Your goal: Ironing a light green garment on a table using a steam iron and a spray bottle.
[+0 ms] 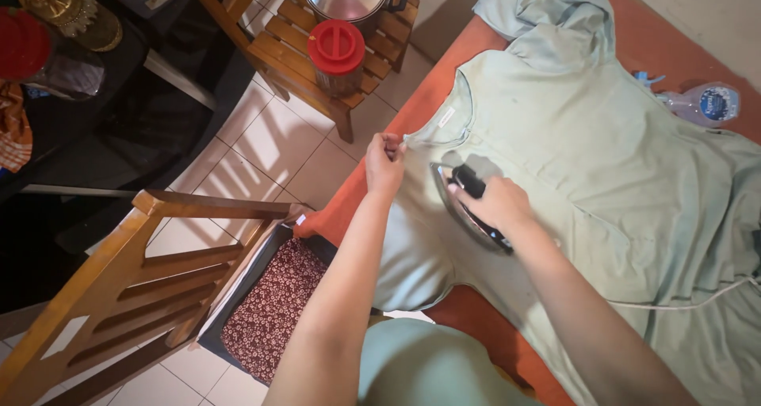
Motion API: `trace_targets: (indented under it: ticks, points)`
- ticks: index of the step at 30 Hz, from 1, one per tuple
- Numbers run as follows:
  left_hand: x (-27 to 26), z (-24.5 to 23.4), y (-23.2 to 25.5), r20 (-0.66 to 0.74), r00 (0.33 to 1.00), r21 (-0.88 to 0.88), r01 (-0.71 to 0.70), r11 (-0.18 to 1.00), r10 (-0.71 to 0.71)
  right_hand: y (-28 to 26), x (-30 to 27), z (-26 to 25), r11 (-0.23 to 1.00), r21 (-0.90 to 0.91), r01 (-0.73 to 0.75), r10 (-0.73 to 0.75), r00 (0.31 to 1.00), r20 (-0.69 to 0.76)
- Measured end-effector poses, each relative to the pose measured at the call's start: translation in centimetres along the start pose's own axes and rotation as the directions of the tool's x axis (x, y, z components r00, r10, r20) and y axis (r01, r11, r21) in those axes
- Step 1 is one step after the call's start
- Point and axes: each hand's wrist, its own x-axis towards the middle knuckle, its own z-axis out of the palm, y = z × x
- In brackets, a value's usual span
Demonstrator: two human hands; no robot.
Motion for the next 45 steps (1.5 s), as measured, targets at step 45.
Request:
trace_targets:
  ticks: [45]
  points:
    - [-8.2, -12.2, 1.2, 0.086, 0.974, 0.134, -0.217, 0.967, 0.207, -5.9, 2.1, -3.1, 0.823, 0.568, -0.005, -0.129, 0.972, 0.196]
